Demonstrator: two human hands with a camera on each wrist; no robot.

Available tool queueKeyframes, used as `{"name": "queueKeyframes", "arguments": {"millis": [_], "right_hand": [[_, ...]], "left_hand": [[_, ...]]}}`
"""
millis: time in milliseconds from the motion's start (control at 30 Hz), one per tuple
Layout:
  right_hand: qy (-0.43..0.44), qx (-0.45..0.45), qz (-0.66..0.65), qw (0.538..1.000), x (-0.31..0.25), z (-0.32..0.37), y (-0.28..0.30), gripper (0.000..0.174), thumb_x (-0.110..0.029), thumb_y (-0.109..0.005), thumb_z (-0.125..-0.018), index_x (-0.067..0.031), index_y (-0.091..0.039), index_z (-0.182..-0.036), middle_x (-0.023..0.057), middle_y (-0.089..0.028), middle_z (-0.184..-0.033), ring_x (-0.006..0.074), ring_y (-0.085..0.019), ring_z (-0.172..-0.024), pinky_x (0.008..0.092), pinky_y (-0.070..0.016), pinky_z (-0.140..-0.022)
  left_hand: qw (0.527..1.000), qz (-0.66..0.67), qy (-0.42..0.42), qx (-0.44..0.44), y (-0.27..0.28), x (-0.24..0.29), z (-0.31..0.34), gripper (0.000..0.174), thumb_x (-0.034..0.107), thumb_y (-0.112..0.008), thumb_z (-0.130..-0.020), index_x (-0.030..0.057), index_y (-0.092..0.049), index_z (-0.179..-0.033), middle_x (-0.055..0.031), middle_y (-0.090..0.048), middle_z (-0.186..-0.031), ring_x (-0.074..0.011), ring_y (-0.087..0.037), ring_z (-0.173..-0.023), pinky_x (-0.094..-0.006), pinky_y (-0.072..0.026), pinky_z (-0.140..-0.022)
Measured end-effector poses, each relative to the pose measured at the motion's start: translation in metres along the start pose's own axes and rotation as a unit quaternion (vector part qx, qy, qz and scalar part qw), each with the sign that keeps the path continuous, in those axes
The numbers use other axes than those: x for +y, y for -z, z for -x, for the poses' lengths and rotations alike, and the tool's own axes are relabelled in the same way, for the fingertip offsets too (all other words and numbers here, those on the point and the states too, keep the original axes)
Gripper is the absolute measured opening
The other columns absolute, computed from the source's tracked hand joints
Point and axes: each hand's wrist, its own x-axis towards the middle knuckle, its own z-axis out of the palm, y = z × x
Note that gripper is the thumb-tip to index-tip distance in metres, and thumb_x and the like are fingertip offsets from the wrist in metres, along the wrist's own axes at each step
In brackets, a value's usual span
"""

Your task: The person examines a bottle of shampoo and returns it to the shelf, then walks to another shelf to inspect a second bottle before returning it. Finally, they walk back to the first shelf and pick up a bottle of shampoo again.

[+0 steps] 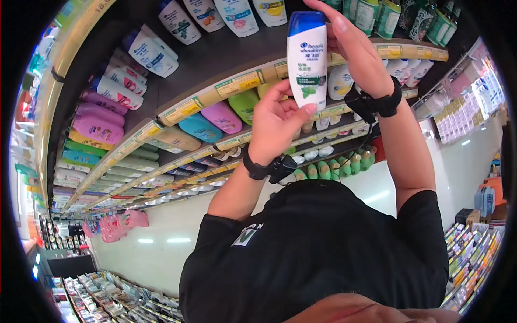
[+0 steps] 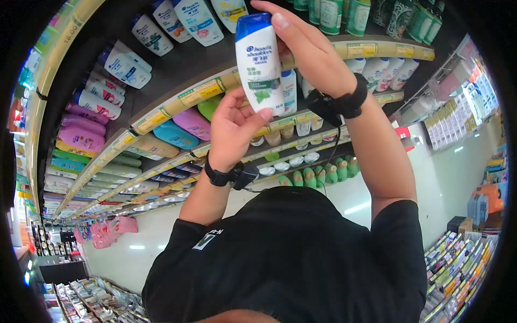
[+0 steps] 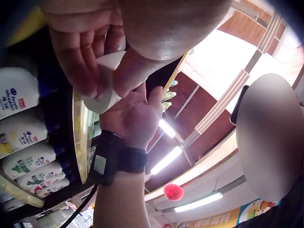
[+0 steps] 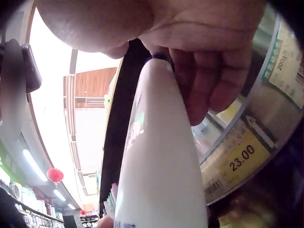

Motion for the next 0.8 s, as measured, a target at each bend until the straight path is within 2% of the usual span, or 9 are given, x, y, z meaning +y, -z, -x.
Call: {"name": "queueKeyframes", "arguments": {"millis": [67,133,300,567,600,633,700,733,800], "right_hand": [[0.001,0.01,0.009,1.0,-0.003,-0.002,-0.007,0.061,-0.041,-0.038,-0.116,0.0007,-0.037,-0.159,0.0032,-0.062,-0.125,0.0101,-0.056,-0.107,0.0269,-0.0462,-0.096],[0.075,0.074,0.05,0.993,-0.006,-0.003,-0.016,0.059,-0.04,-0.037,-0.116,-0.0003,-0.039,-0.159,0.0021,-0.062,-0.122,0.0084,-0.056,-0.101,0.0258,-0.0465,-0.092],[0.026,0.051,0.038,0.998,-0.011,-0.01,-0.006,0.057,-0.039,-0.039,-0.116,-0.0011,-0.042,-0.158,-0.0009,-0.063,-0.117,0.0074,-0.055,-0.099,0.0233,-0.0454,-0.091],[0.078,0.068,0.074,0.992,-0.012,-0.014,-0.011,0.048,-0.026,-0.049,-0.114,0.0009,-0.049,-0.153,-0.0006,-0.063,-0.115,0.0062,-0.054,-0.101,0.0217,-0.0443,-0.092],[0.13,0.055,0.079,0.987,-0.01,-0.021,-0.014,0.05,-0.021,-0.052,-0.112,0.0008,-0.044,-0.156,0.001,-0.064,-0.117,0.0072,-0.055,-0.101,0.0232,-0.046,-0.091],[0.131,0.049,0.073,0.988,-0.012,-0.017,-0.018,0.05,-0.021,-0.052,-0.112,0.0008,-0.044,-0.156,0.001,-0.064,-0.117,0.0072,-0.055,-0.101,0.0232,-0.046,-0.091],[0.059,0.026,0.026,0.998,-0.024,-0.01,-0.028,0.058,-0.017,-0.058,-0.109,0.0002,-0.036,-0.16,0.0034,-0.064,-0.118,0.0093,-0.057,-0.101,0.0246,-0.048,-0.09],[0.037,0.016,0.049,0.998,-0.025,-0.012,-0.026,0.069,-0.012,-0.065,-0.105,-0.0007,-0.029,-0.162,0.005,-0.064,-0.117,0.0107,-0.059,-0.102,0.0257,-0.0495,-0.088],[0.071,0.03,0.073,0.994,-0.031,-0.011,-0.035,0.073,-0.008,-0.069,-0.101,-0.0004,-0.03,-0.162,0.0056,-0.063,-0.12,0.0112,-0.06,-0.105,0.0269,-0.0505,-0.091]], "left_hand": [[1.0,0.006,-0.003,-0.001,-0.002,0.005,-0.005,0.057,-0.006,-0.076,-0.091,-0.0075,-0.048,-0.141,-0.0129,-0.064,-0.125,-0.0159,-0.07,-0.104,-0.0278,-0.0588,-0.088],[1.0,-0.002,-0.006,-0.003,-0.005,0.006,-0.009,0.057,-0.006,-0.076,-0.091,-0.0076,-0.048,-0.141,-0.013,-0.064,-0.125,-0.0166,-0.07,-0.105,-0.0286,-0.0589,-0.09],[0.999,-0.007,-0.031,-0.011,-0.009,0.007,-0.014,0.059,-0.008,-0.074,-0.091,-0.0083,-0.046,-0.143,-0.0145,-0.063,-0.128,-0.0173,-0.07,-0.106,-0.0299,-0.0589,-0.092],[0.999,0.017,-0.043,-0.022,-0.007,0.004,-0.018,0.058,-0.007,-0.072,-0.093,-0.0077,-0.045,-0.145,-0.0146,-0.062,-0.131,-0.0171,-0.069,-0.108,-0.0307,-0.0585,-0.093],[0.999,0.019,-0.041,-0.024,-0.007,0.005,-0.017,0.058,-0.007,-0.071,-0.093,-0.0074,-0.045,-0.145,-0.0146,-0.061,-0.132,-0.0172,-0.069,-0.108,-0.031,-0.0583,-0.093],[0.999,0.016,-0.043,-0.016,-0.007,0.006,-0.015,0.058,-0.007,-0.071,-0.093,-0.0074,-0.045,-0.145,-0.0146,-0.061,-0.132,-0.0172,-0.069,-0.108,-0.031,-0.0583,-0.093],[0.997,0.038,-0.059,-0.019,-0.005,0.007,-0.014,0.058,-0.006,-0.071,-0.094,-0.0067,-0.044,-0.145,-0.0142,-0.062,-0.133,-0.0171,-0.068,-0.11,-0.0314,-0.0581,-0.094],[0.997,0.039,-0.065,-0.02,-0.004,0.007,-0.014,0.058,-0.005,-0.071,-0.094,-0.0059,-0.044,-0.146,-0.0132,-0.064,-0.13,-0.0171,-0.069,-0.11,-0.0317,-0.058,-0.095],[0.997,0.04,-0.071,-0.017,-0.002,0.008,-0.013,0.06,-0.003,-0.072,-0.094,-0.0043,-0.044,-0.147,-0.0118,-0.069,-0.12,-0.0168,-0.069,-0.107,-0.0311,-0.0584,-0.092]]}}
